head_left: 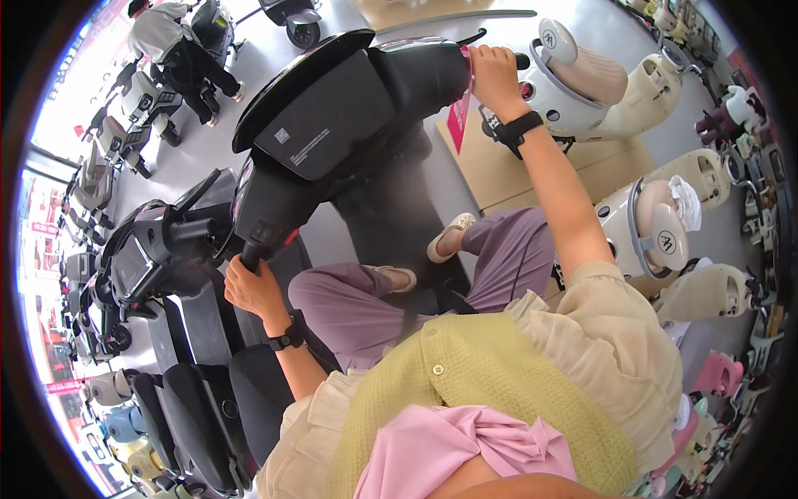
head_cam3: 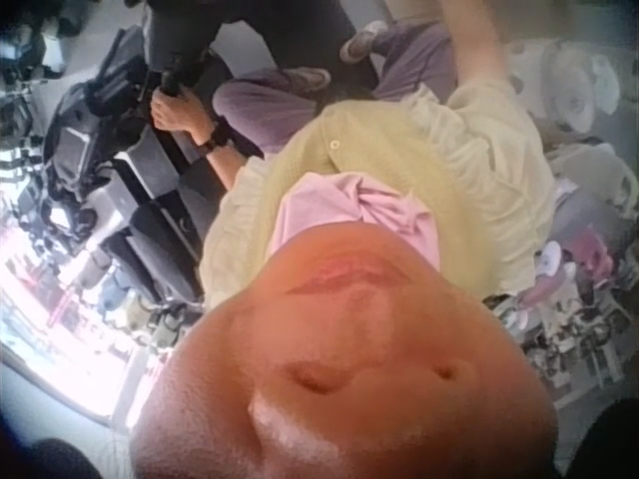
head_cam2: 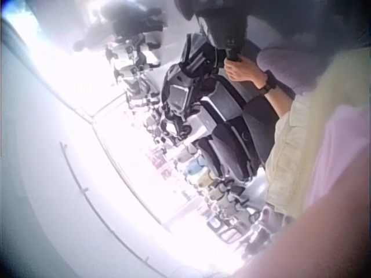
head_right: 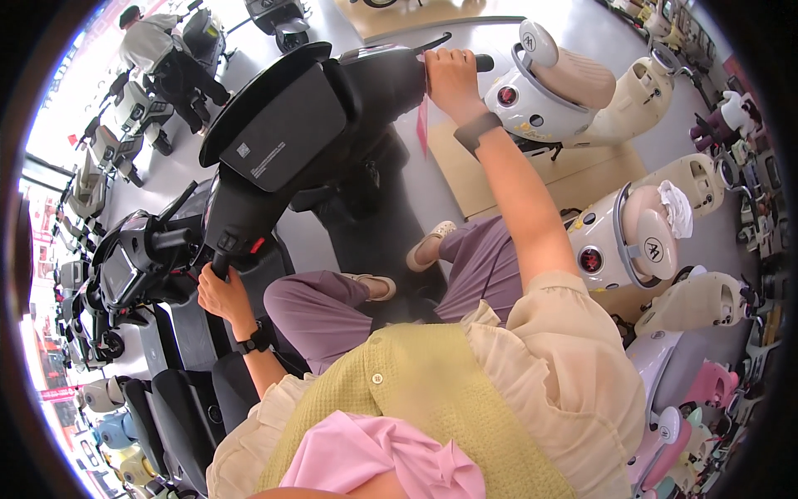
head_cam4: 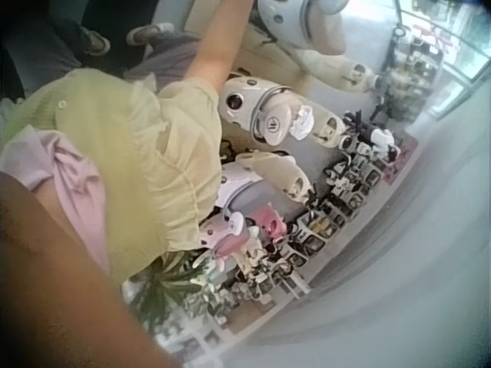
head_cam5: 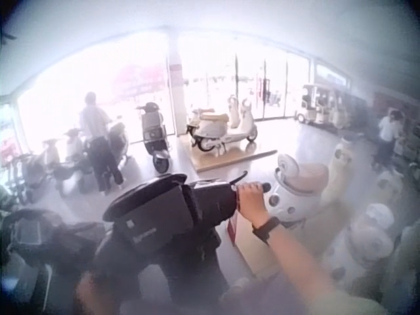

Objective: Cleaning the handlebars, seat, and body of electric scooters in a showroom using a blue cloth.

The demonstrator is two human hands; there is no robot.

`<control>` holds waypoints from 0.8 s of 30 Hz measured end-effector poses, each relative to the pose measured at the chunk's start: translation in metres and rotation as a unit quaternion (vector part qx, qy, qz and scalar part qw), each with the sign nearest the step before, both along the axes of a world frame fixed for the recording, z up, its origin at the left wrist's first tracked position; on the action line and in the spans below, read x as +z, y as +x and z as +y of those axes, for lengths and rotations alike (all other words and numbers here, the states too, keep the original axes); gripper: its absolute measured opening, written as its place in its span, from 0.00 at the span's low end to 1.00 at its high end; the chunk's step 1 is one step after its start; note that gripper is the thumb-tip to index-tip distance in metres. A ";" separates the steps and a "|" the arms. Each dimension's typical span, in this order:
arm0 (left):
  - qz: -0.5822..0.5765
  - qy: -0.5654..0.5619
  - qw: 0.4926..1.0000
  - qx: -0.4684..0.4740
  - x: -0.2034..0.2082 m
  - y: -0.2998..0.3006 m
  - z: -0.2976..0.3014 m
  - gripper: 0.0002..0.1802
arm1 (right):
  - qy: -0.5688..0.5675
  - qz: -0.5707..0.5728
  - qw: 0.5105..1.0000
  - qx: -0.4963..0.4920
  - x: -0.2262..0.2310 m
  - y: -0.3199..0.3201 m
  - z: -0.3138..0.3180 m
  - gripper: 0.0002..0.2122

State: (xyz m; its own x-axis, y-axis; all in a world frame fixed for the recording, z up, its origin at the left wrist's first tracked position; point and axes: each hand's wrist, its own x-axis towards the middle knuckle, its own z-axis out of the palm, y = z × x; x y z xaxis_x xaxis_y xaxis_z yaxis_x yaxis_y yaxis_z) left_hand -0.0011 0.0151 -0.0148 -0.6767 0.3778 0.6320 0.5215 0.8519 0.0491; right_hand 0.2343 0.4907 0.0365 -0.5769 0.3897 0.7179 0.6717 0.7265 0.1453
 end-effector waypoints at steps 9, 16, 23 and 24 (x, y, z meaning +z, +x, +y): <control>-0.285 -0.054 0.954 -0.078 0.041 -0.031 -0.015 0.20 | -0.219 -0.207 0.952 -0.059 0.041 -0.011 0.016 0.11; -0.616 0.093 0.748 -0.231 0.052 -0.067 -0.026 0.15 | -0.357 -0.272 0.894 -0.004 0.061 -0.012 0.035 0.11; -0.577 0.148 0.764 -0.249 0.038 -0.065 -0.033 0.16 | -0.274 -0.220 0.935 0.048 0.052 -0.006 0.031 0.11; -0.554 0.149 0.781 -0.245 0.036 -0.063 -0.033 0.16 | -0.251 -0.189 0.948 0.052 0.046 -0.002 0.026 0.11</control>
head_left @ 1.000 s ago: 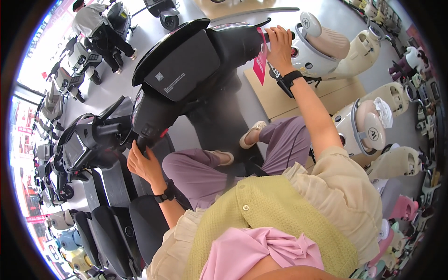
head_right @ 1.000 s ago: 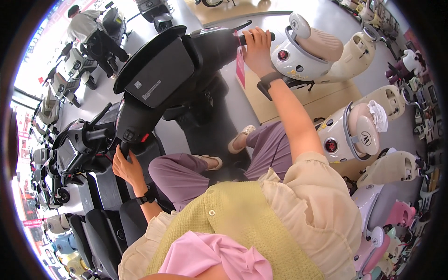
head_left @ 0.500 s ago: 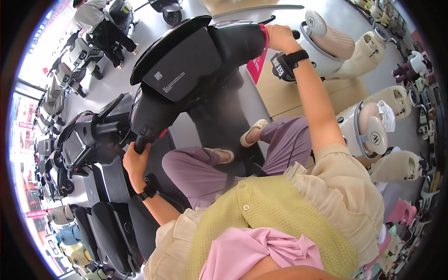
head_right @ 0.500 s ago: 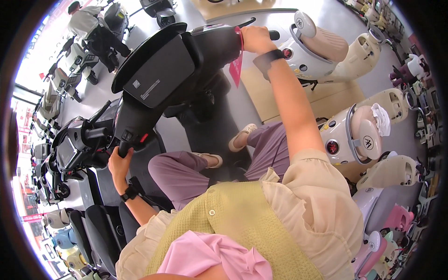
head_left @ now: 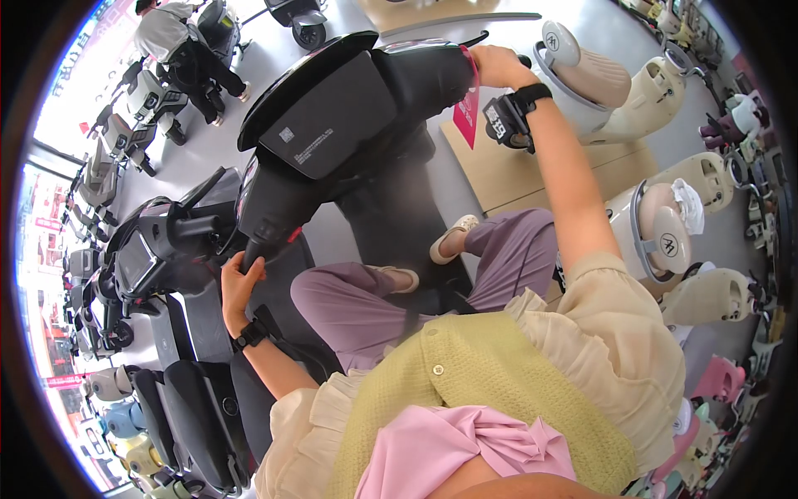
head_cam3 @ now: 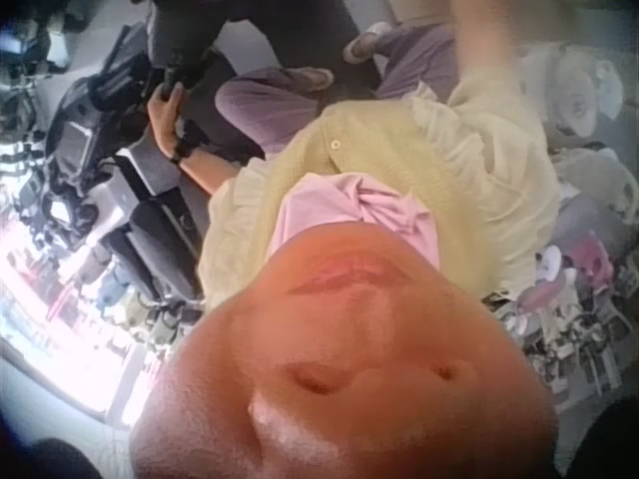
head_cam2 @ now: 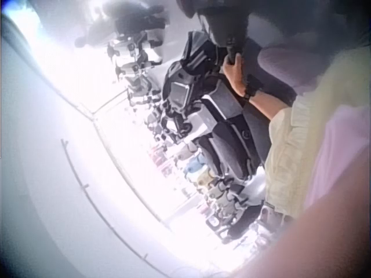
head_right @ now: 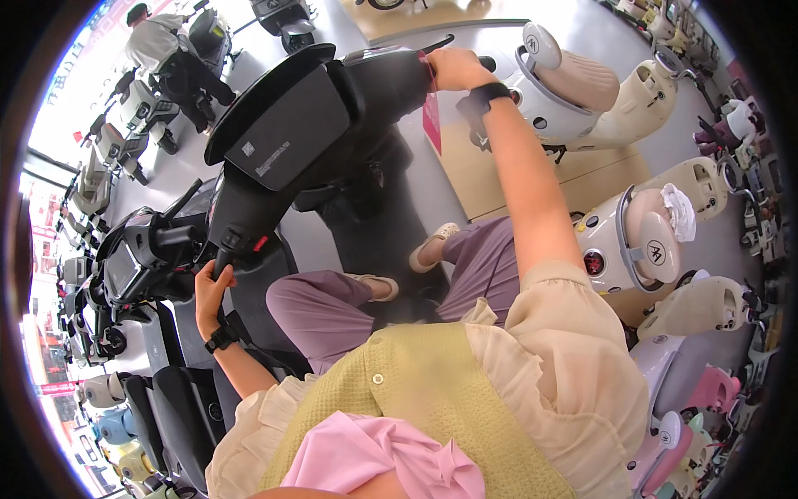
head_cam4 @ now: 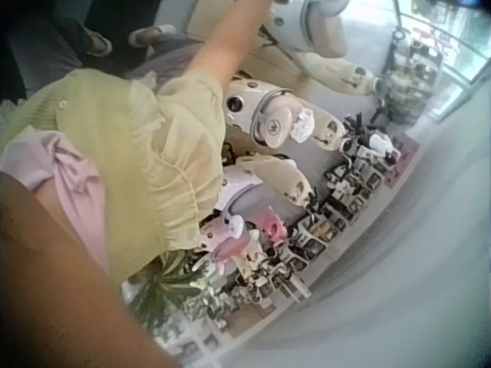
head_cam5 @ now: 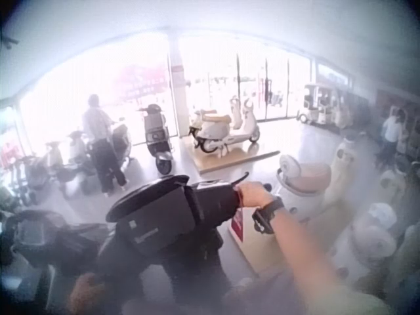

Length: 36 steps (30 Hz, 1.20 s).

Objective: Cleaning the handlebars, seat, and body of electric scooters in a showroom using a blue cloth.

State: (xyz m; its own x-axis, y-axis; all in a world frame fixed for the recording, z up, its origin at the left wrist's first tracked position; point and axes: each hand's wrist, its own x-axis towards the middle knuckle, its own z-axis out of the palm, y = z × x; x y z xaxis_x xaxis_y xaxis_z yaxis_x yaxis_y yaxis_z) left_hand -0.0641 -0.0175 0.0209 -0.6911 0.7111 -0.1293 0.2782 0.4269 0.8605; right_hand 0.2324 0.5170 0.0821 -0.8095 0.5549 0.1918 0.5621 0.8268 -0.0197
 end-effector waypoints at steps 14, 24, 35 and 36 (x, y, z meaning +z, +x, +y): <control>0.612 -0.024 0.768 0.186 -0.040 0.073 0.030 0.28 | 0.193 0.379 0.905 0.001 -0.074 0.010 -0.049 0.26; 0.489 -0.211 0.832 0.155 -0.018 0.058 0.065 0.25 | 0.281 0.319 0.902 -0.083 -0.072 0.024 -0.039 0.25; 0.291 -0.168 0.942 0.022 0.017 0.019 0.061 0.20 | 0.148 0.107 0.982 -0.043 -0.020 0.025 0.000 0.10; 0.279 -0.175 0.944 0.009 0.019 0.015 0.061 0.20 | 0.108 0.051 0.991 -0.054 -0.013 0.023 0.004 0.13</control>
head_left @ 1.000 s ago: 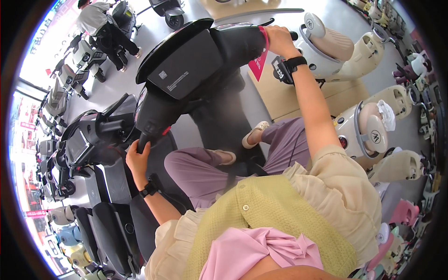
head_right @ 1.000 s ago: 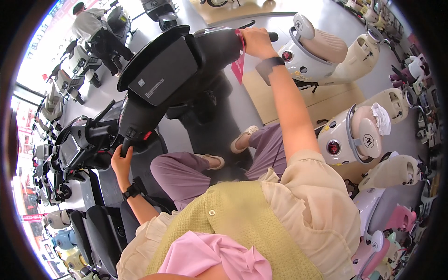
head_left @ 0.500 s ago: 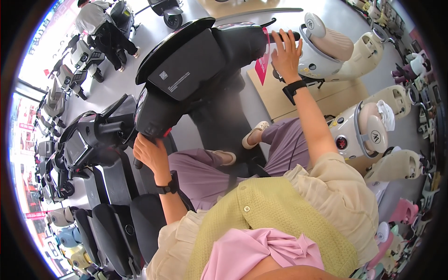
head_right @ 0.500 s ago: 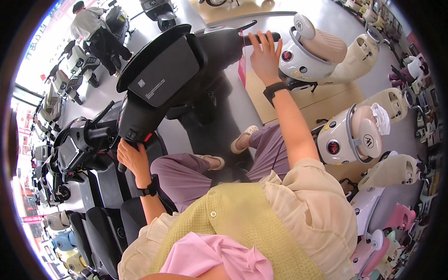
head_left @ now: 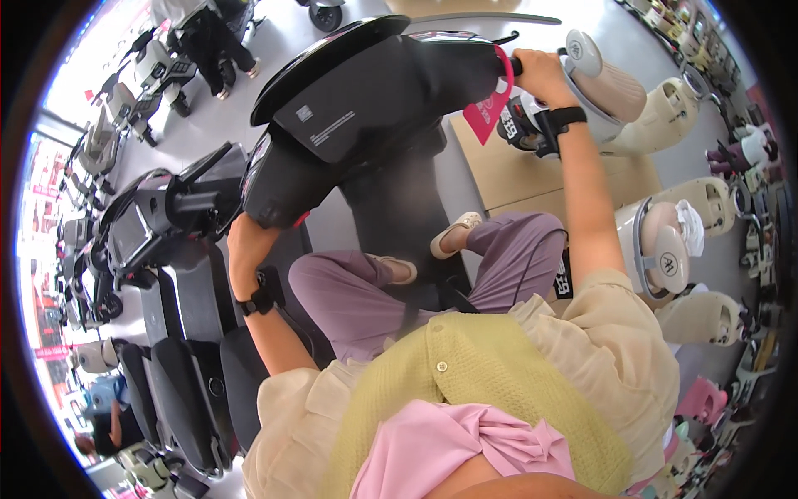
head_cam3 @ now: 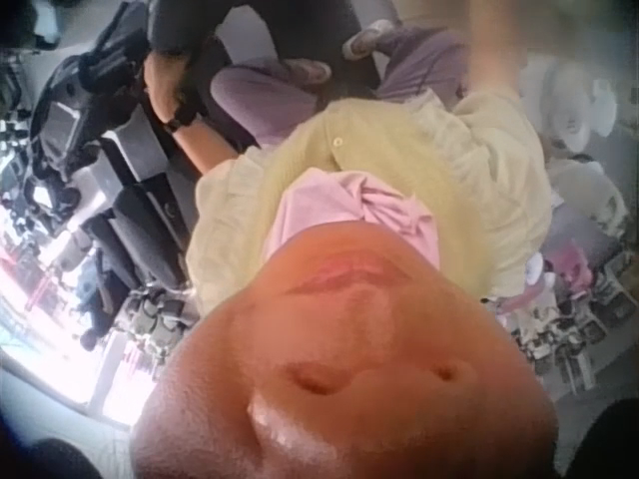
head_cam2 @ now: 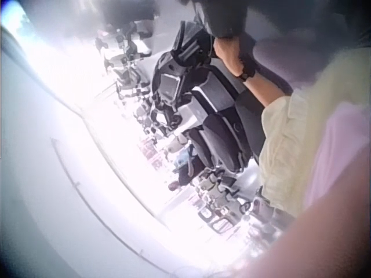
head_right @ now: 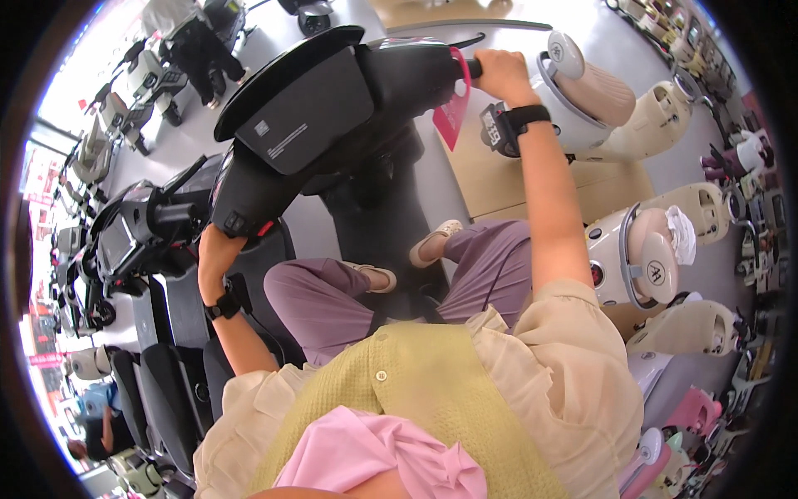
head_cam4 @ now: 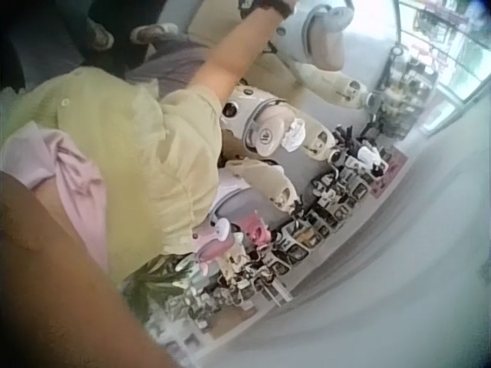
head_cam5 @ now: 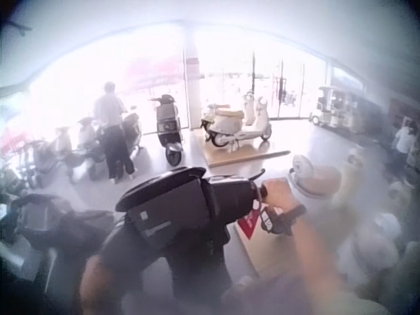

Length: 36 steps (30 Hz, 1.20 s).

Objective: Cleaning the handlebars, seat, and body of electric scooters in a showroom using a blue cloth.

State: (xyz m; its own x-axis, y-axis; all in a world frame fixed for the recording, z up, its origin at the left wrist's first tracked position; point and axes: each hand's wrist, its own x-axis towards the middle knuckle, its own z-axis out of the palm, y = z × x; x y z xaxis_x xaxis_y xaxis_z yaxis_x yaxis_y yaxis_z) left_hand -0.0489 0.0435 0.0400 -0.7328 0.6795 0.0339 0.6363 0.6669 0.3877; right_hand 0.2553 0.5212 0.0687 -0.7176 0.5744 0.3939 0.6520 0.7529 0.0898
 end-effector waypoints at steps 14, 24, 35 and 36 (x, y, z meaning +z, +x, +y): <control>-0.073 0.041 0.996 -0.027 -0.004 -0.008 -0.006 0.13 | 0.021 0.070 0.989 0.129 -0.009 -0.001 0.011 0.17; 0.367 0.160 0.910 0.106 -0.051 0.048 -0.041 0.23 | 0.172 0.234 0.951 0.105 -0.057 -0.006 -0.031 0.25; 0.189 0.083 0.973 0.099 -0.032 0.026 -0.054 0.16 | 0.092 0.069 0.992 0.048 -0.032 -0.015 -0.006 0.14; 0.158 0.075 0.980 0.094 -0.028 0.026 -0.056 0.17 | 0.095 0.070 0.990 0.072 -0.027 -0.015 -0.002 0.10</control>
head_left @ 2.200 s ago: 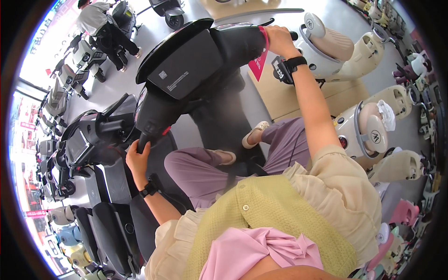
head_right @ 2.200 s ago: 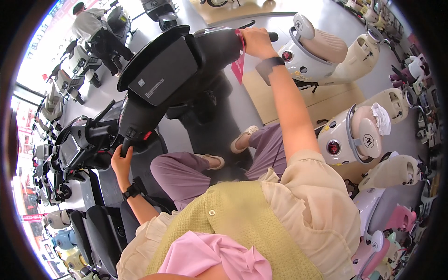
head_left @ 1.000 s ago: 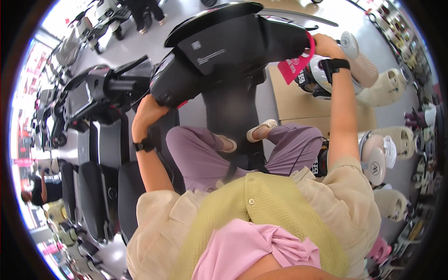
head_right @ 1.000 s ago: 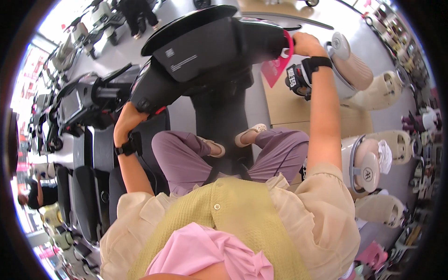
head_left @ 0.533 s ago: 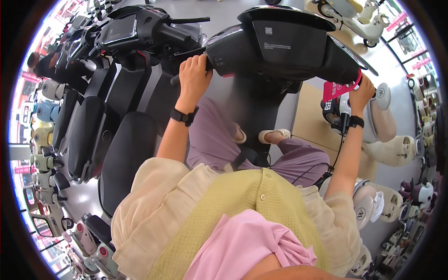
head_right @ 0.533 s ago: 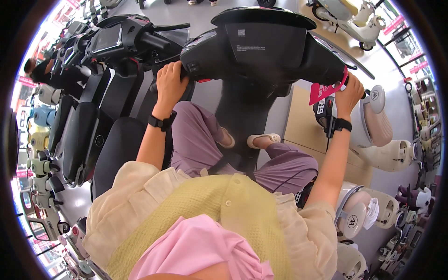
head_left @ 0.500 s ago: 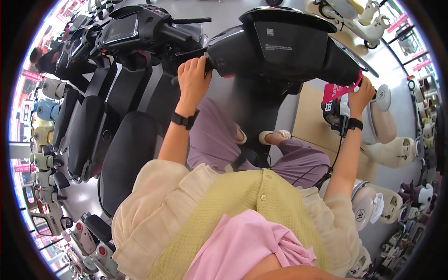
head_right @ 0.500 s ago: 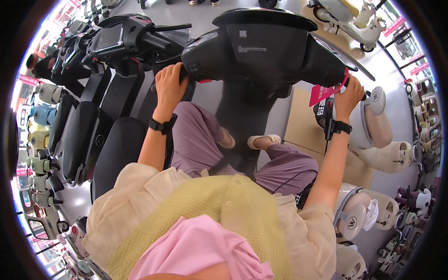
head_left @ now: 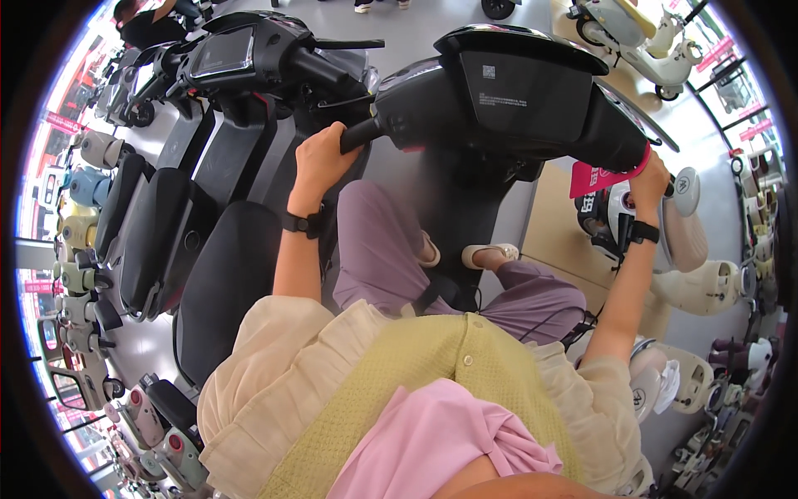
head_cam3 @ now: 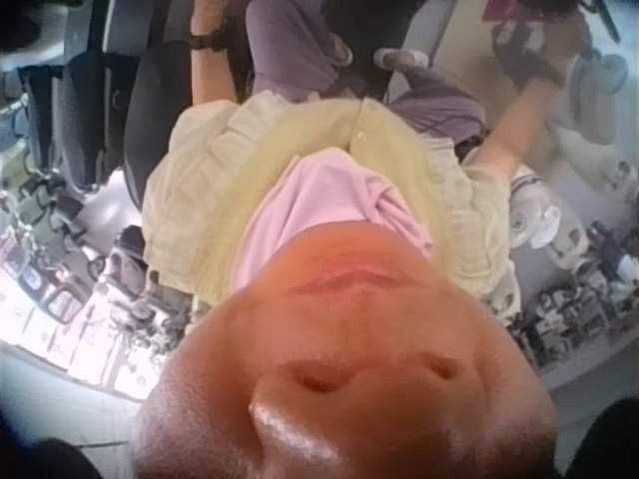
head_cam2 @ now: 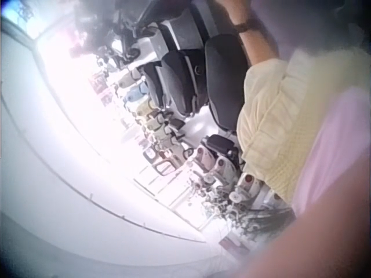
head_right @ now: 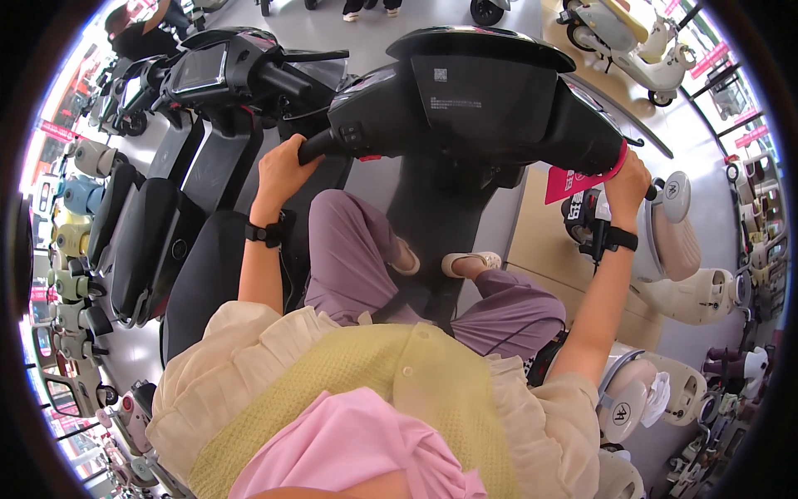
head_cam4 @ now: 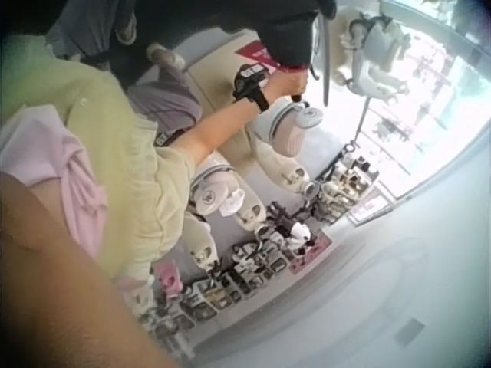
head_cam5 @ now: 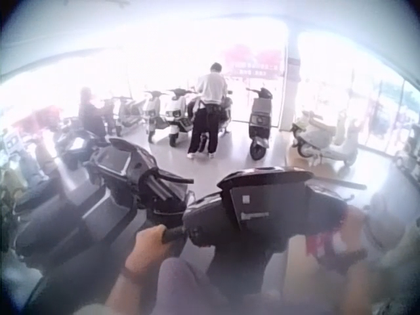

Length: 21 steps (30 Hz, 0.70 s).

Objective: Cleaning the handlebars, seat, and body of electric scooters in a showroom using a blue cloth.

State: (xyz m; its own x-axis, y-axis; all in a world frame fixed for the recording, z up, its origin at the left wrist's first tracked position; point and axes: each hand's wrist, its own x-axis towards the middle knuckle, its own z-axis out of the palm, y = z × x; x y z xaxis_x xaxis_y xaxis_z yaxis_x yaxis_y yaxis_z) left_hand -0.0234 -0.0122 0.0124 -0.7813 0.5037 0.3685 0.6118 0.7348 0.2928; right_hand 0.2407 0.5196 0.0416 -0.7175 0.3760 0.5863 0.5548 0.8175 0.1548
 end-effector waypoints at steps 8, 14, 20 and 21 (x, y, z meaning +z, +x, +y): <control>-0.239 0.026 0.965 -0.106 0.017 -0.026 -0.012 0.24 | -0.204 -0.120 0.969 0.072 0.034 -0.002 0.022 0.16; -0.353 0.054 0.933 -0.033 0.008 -0.037 -0.007 0.30 | -0.269 -0.119 0.950 0.107 0.037 0.003 0.023 0.17; 0.070 0.076 0.993 -0.057 -0.007 -0.010 0.016 0.18 | -0.040 0.009 0.996 0.075 0.000 0.018 -0.009 0.22; 0.120 0.120 0.983 -0.076 -0.007 -0.007 0.021 0.16 | -0.005 0.046 0.996 0.079 -0.008 0.022 -0.018 0.24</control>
State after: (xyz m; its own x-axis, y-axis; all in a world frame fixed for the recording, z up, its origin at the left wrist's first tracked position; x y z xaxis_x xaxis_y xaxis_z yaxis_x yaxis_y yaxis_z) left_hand -0.0306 0.0085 0.0053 -0.5796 0.4850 0.6549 0.7822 0.5565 0.2801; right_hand 0.2625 0.5020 0.0341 -0.7117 0.2677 0.6494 0.4300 0.8971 0.1014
